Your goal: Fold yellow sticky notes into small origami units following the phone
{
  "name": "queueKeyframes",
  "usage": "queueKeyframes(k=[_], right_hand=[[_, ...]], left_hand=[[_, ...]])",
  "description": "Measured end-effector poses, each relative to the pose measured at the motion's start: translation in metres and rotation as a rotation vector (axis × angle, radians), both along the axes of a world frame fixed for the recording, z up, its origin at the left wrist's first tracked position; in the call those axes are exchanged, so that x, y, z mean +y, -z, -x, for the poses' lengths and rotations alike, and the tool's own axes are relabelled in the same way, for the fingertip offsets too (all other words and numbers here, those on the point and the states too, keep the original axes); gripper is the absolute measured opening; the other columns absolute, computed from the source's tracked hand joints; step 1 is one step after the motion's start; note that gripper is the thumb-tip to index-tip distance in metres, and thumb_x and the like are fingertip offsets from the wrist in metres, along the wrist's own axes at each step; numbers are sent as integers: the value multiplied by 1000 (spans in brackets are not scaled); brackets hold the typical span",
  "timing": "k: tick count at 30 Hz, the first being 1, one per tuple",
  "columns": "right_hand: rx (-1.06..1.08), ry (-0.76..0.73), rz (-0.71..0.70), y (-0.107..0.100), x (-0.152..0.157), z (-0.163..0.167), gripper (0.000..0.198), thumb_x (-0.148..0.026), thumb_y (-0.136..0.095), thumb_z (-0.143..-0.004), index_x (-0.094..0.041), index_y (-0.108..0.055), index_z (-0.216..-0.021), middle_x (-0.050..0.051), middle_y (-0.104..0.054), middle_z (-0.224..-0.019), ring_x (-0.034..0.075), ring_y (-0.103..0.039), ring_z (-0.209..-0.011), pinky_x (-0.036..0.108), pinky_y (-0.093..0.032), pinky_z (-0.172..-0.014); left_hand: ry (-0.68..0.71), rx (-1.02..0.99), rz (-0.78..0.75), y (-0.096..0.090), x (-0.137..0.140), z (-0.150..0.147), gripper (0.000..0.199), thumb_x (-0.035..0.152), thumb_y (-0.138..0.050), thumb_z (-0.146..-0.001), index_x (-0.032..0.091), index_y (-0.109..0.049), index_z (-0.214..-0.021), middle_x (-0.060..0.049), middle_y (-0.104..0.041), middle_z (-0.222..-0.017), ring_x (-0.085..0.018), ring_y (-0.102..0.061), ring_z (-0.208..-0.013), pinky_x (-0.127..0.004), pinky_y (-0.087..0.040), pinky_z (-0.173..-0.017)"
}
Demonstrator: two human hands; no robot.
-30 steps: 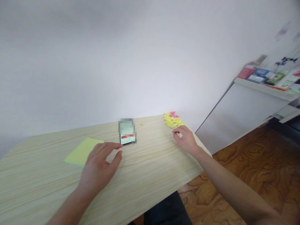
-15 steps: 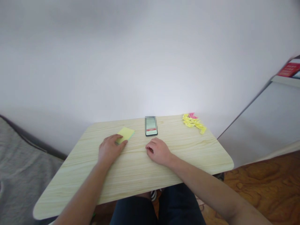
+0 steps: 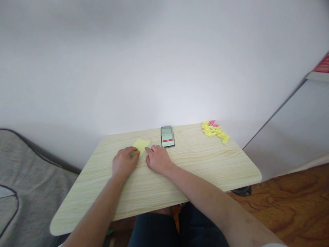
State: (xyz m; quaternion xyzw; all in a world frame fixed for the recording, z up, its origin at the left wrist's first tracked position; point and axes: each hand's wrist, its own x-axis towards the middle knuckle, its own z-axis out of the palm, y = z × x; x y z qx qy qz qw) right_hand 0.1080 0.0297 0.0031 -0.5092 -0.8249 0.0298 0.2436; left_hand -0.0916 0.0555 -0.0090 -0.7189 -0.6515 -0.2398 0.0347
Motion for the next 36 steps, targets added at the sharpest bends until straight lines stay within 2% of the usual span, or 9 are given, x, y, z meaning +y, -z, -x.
queueKeyframes(k=[6, 8, 10, 14, 22, 28, 31, 36], right_hand=[[-12, -1, 31, 1, 5, 5, 35, -35, -46, -101, -23, -70, -122, 12, -68, -105, 28, -61, -103, 42, -47, -87], [2, 5, 38, 2, 6, 5, 34, -35, -46, -101, -22, -70, -121, 12, -67, -104, 28, -60, -104, 42, -47, -87], [23, 11, 41, 3, 6, 5, 34, -35, -47, -100, -22, -70, -121, 12, -67, -105, 29, -59, -105, 43, -46, -88], [33, 2, 29, 6, 7, 5, 34, -35, -48, -100, -24, -70, -123, 12, -67, -103, 28, -59, -102, 42, -45, -87], [28, -11, 42, 7, 9, 6, 35, -36, -47, -101, -24, -69, -126, 11, -66, -104, 29, -58, -103, 42, -45, -86], [34, -18, 56, 7, 10, 6, 35, -36, -47, -101, -25, -68, -127, 11, -65, -103, 29, -58, -103, 42, -45, -85], [40, -15, 69, 7, 10, 7, 35, -37, -48, -101, -25, -68, -127, 11, -65, -104, 29, -57, -104, 42, -45, -85], [37, -16, 80, 6, 12, 6, 35, -37, -49, -100, -26, -68, -127, 10, -66, -104, 29, -58, -104, 42, -45, -85]], left_hand=[[42, 65, 25, -10, 23, 6, 23, 40, -57, -88, 24, -73, -92, -8, -75, -105, -33, -65, -105, -47, -51, -90], [119, 96, 30, -13, 37, 6, 26, 32, -55, -88, 25, -73, -106, -7, -75, -114, -31, -64, -112, -46, -50, -96], [225, 131, 36, -15, 52, 5, 43, 24, -52, -88, 29, -67, -128, -4, -68, -135, -28, -58, -126, -44, -46, -106], [354, 162, 44, -8, 69, 2, 48, 17, -43, -92, 25, -66, -133, -3, -64, -141, -24, -55, -131, -41, -40, -115], [383, 112, 4, -1, 61, 3, 41, 17, -42, -94, 22, -68, -125, -7, -67, -132, -27, -56, -127, -46, -40, -114], [431, 111, 15, -5, 61, 0, 56, 9, -41, -88, 27, -62, -137, -3, -63, -142, -25, -53, -133, -45, -37, -117], [472, 111, 38, -6, 62, -2, 57, 6, -40, -86, 28, -65, -132, -2, -62, -144, -24, -52, -134, -45, -37, -117], [460, 38, 12, -5, 61, -3, 48, 7, -41, -86, 23, -67, -123, -5, -68, -132, -24, -55, -129, -44, -38, -116]])
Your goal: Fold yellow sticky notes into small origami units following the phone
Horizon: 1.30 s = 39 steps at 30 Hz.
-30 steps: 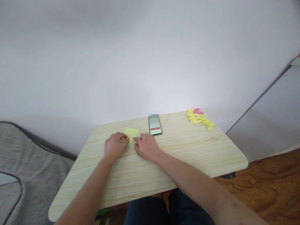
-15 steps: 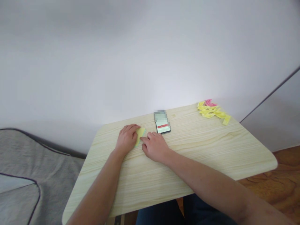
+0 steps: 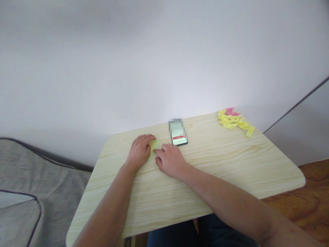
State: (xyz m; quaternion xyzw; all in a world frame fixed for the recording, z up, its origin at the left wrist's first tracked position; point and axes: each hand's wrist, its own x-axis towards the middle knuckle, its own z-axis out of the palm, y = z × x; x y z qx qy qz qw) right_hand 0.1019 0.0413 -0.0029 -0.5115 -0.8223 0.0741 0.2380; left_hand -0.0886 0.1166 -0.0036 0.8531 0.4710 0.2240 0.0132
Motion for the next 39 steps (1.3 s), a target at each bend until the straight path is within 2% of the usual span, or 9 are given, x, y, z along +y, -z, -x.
queueKeyframes(k=[11, 17, 22, 25, 28, 32, 35, 39], right_hand=[[1, -12, 17, -3, -1, 0, 36, -36, -48, -101, -25, -66, -130, 10, -65, -103, 29, -56, -104, 44, -42, -85], [0, -23, -8, -3, -4, 0, 35, -36, -48, -101, -26, -65, -131, 9, -65, -102, 28, -55, -102, 44, -41, -86], [-3, -25, -12, -2, -5, -1, 32, -37, -49, -101, -27, -68, -125, 9, -65, -101, 28, -56, -101, 43, -40, -84], [10, -30, -14, 0, -5, -3, 26, -35, -52, -100, -26, -71, -115, 8, -65, -98, 27, -58, -100, 41, -40, -81], [60, -25, -14, 2, -3, -3, 20, -32, -53, -99, -23, -71, -103, 6, -66, -95, 25, -61, -96, 38, -40, -77], [214, 39, -12, 5, -2, -5, 13, -26, -52, -98, -21, -65, -97, 5, -66, -95, 19, -61, -82, 33, -41, -71], [358, 69, -40, 4, -2, -10, 9, -22, -53, -96, -21, -61, -99, 4, -66, -97, 17, -61, -82, 30, -43, -70], [493, 150, -123, -6, -3, -26, 23, -18, -55, -91, -21, -58, -114, 4, -63, -96, 18, -60, -83, 30, -46, -70]], left_hand=[[-29, -78, -42, 3, 7, 8, 19, 22, -54, -94, 21, -68, -106, -6, -73, -115, -25, -61, -115, -43, -44, -109], [-39, -200, -94, -3, 9, 14, 16, 23, -55, -95, 22, -69, -102, -5, -75, -113, -23, -63, -112, -41, -46, -106], [-201, -324, -225, -13, 3, 18, 15, 24, -57, -95, 22, -70, -102, -5, -75, -109, -23, -64, -111, -40, -46, -106], [-361, -450, -337, -18, -1, 21, 14, 28, -61, -93, 19, -70, -100, -7, -73, -104, -22, -65, -105, -37, -48, -100], [-450, -602, -375, -24, -8, 18, 15, 27, -64, -91, 18, -68, -101, -5, -70, -98, -18, -65, -94, -33, -51, -91], [-488, -804, -267, -35, -18, 3, 15, 24, -68, -83, 19, -68, -97, -1, -67, -86, -14, -63, -79, -28, -52, -78], [-495, -943, -149, -42, -27, -10, 17, 22, -70, -78, 18, -69, -94, -1, -68, -80, -14, -63, -74, -27, -53, -74], [-438, -1126, 92, -46, -41, -22, 22, 25, -74, -72, 17, -69, -92, -2, -69, -80, -13, -64, -71, -27, -54, -71]])
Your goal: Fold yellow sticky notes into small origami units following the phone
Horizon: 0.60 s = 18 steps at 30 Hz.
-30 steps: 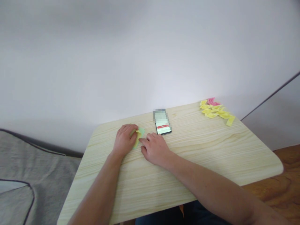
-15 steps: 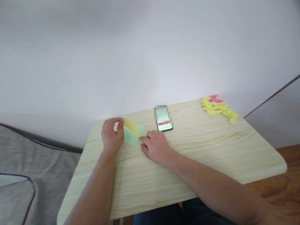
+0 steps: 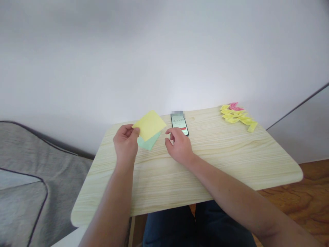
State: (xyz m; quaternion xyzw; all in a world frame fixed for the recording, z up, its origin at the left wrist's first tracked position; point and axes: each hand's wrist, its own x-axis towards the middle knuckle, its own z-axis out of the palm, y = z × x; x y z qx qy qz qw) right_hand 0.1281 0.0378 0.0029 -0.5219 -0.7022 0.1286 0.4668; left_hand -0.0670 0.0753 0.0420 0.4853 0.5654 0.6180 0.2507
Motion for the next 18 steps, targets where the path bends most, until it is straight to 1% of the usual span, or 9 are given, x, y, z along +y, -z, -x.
queueKeyframes(k=[3, 5, 7, 9, 10, 12, 14, 16, 18], right_hand=[[51, 91, -46, -14, -8, -16, 44, -14, -58, -87, -23, -53, -130, 7, -61, -106, 21, -60, -93, 33, -51, -75], [-41, 68, -88, -22, -21, -27, 53, -12, -61, -85, -26, -55, -136, 9, -60, -116, 24, -59, -105, 39, -51, -87], [-180, 14, -122, -25, -40, -36, 53, -13, -68, -82, -30, -61, -132, 9, -59, -126, 28, -57, -113, 48, -47, -97], [-252, -45, -147, -22, -60, -45, 47, -13, -71, -82, -32, -67, -125, 8, -59, -132, 31, -53, -123, 53, -42, -104], [-270, -84, -158, -19, -69, -50, 40, -13, -70, -84, -32, -70, -118, 7, -60, -131, 31, -52, -125, 54, -41, -105], [-285, -160, -156, -11, -83, -60, 27, -14, -68, -87, -30, -73, -108, 6, -65, -126, 29, -53, -123, 52, -42, -105], [-279, -225, -147, -3, -91, -71, 20, -15, -66, -90, -28, -73, -103, 5, -68, -119, 27, -56, -119, 49, -45, -102], [-274, -272, -114, 3, -97, -81, 17, -15, -66, -90, -26, -73, -101, 5, -70, -114, 25, -58, -114, 46, -47, -99], [-271, -294, -73, 7, -102, -89, 17, -14, -65, -90, -26, -73, -100, 5, -71, -109, 25, -60, -109, 46, -49, -96]], left_hand=[[49, -90, 87, 0, -18, -10, 26, 26, -75, -69, 18, -68, -93, -1, -69, -78, -14, -65, -70, -27, -54, -68], [89, -74, 135, 0, -35, -19, 29, 25, -74, -71, 19, -68, -99, 0, -68, -69, -14, -64, -65, -26, -53, -65], [117, -37, 168, 2, -54, -28, 39, 24, -72, -73, 22, -67, -112, 4, -62, -60, -14, -59, -57, -25, -49, -59], [154, -29, 199, 8, -74, -37, 44, 25, -71, -76, 25, -65, -120, 5, -61, -60, -14, -58, -55, -23, -45, -56], [178, -33, 221, 11, -83, -41, 39, 26, -70, -78, 25, -67, -117, 5, -61, -62, -13, -57, -56, -23, -42, -54], [256, -11, 284, 20, -99, -47, 21, 29, -70, -80, 21, -71, -100, 3, -62, -64, -13, -56, -58, -23, -39, -54], [332, 22, 335, 28, -112, -52, 15, 31, -69, -83, 20, -70, -92, 0, -66, -71, -14, -59, -65, -24, -41, -58], [375, 116, 362, 34, -121, -56, 15, 33, -67, -86, 21, -71, -93, -2, -70, -81, -17, -63, -73, -28, -45, -65], [378, 267, 330, 39, -126, -57, 15, 33, -65, -88, 23, -73, -96, -3, -72, -89, -20, -65, -83, -32, -49, -75]])
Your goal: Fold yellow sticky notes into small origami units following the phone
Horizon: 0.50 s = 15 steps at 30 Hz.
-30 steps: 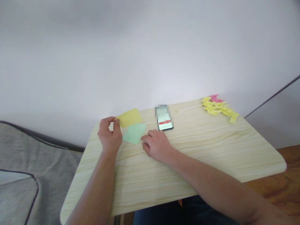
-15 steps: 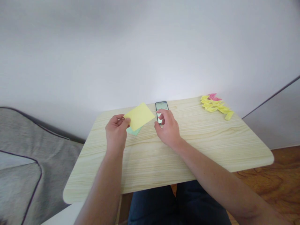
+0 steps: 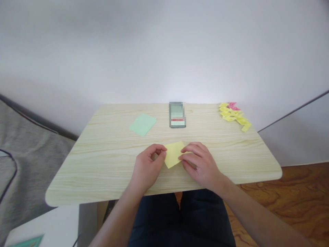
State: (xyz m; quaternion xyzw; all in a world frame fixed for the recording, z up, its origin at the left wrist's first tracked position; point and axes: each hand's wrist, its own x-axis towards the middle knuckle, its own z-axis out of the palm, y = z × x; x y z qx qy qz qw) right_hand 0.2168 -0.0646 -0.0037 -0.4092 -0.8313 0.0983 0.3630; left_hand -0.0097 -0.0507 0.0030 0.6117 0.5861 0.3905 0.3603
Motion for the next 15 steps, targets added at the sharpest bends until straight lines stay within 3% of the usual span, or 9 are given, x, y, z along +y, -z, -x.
queueKeyframes(k=[3, 6, 10, 15], right_hand=[[4, 13, 64, 3, -8, -8, 19, -14, -65, -91, -27, -74, -100, 6, -72, -107, 25, -62, -106, 46, -51, -93], [31, 34, 117, 4, -14, -11, 21, -15, -64, -92, -29, -76, -101, 7, -72, -106, 26, -64, -104, 47, -53, -92], [140, 33, 167, 4, -15, -14, 20, -18, -65, -93, -30, -78, -103, 7, -71, -105, 24, -66, -103, 43, -56, -92], [310, 6, 243, 2, -9, -19, 19, -19, -66, -94, -30, -79, -103, 6, -72, -105, 21, -68, -101, 40, -58, -92]], left_hand=[[35, 208, -188, 3, 0, 2, 14, 24, -63, -87, 25, -74, -96, -4, -73, -97, -24, -64, -96, -41, -51, -89], [173, 339, -326, 2, 3, 6, 35, 7, -53, -82, 26, -75, -101, -6, -72, -111, -27, -61, -109, -48, -49, -98], [403, 362, -376, -1, 5, 11, 41, 5, -58, -79, 28, -74, -109, -4, -70, -122, -27, -59, -117, -49, -47, -105], [535, 316, -364, -6, 3, 18, 46, 4, -59, -75, 28, -72, -113, -3, -70, -125, -26, -58, -121, -48, -44, -111]])
